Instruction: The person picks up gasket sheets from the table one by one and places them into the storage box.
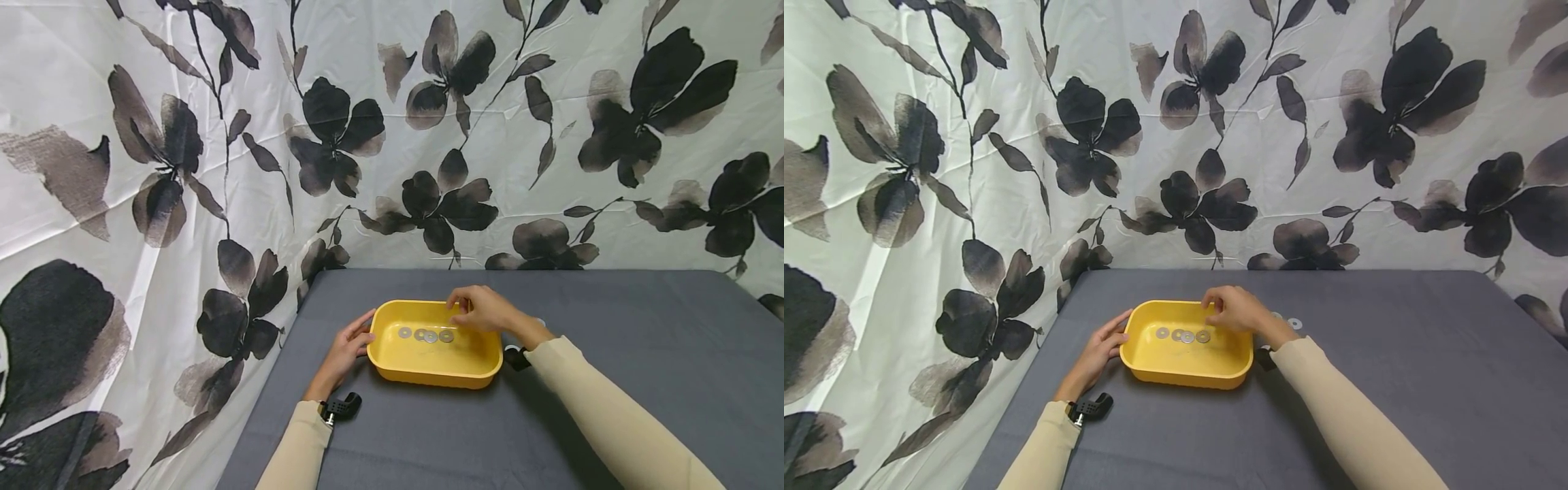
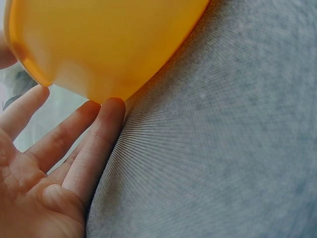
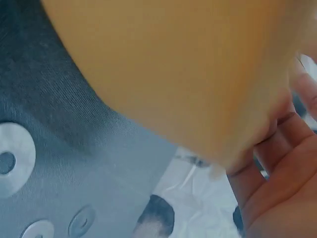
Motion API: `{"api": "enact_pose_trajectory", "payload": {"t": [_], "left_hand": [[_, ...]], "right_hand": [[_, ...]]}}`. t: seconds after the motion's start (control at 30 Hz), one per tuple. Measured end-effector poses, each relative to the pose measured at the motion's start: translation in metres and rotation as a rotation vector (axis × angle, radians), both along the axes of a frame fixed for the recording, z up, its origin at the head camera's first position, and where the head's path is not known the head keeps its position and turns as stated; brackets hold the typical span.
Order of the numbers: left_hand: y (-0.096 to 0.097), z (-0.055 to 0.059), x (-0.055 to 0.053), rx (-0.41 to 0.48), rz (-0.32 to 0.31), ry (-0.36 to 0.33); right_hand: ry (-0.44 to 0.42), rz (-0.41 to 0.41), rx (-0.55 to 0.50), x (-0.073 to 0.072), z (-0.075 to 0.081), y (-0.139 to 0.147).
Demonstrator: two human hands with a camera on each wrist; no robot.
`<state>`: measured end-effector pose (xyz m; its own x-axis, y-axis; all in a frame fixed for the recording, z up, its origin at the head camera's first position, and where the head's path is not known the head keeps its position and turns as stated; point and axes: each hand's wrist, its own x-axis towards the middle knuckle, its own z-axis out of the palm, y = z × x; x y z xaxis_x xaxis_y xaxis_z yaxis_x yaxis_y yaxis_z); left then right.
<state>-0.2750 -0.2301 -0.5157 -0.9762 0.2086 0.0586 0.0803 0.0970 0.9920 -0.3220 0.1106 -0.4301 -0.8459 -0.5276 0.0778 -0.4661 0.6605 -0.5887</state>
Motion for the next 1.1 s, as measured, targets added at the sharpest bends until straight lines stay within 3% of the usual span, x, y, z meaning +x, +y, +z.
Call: {"api": "enact_pose_trajectory", "payload": {"t": [0.13,0.3,0.53,0.87,1.1], "left_hand": [[0.000,-0.001,-0.001,0.006,-0.022,0.010],[0.001,-0.001,-0.001,0.023,-0.050,0.016],[0.001,0.000,0.000,0.028,-0.039,0.010],[0.000,0.002,0.000,0.032,-0.015,0.004],[0.001,0.001,-0.001,0.023,-0.027,-0.001]], "right_hand": [[-0.014,-0.023,-0.086,0.001,0.005,0.020],[-0.023,-0.111,-0.156,0.007,0.008,0.054],[-0.038,-0.215,-0.150,0.021,-0.007,0.094],[-0.061,-0.100,-0.065,0.036,-0.044,0.109],[-0.068,-0.125,0.025,0.043,-0.051,0.103]]}}
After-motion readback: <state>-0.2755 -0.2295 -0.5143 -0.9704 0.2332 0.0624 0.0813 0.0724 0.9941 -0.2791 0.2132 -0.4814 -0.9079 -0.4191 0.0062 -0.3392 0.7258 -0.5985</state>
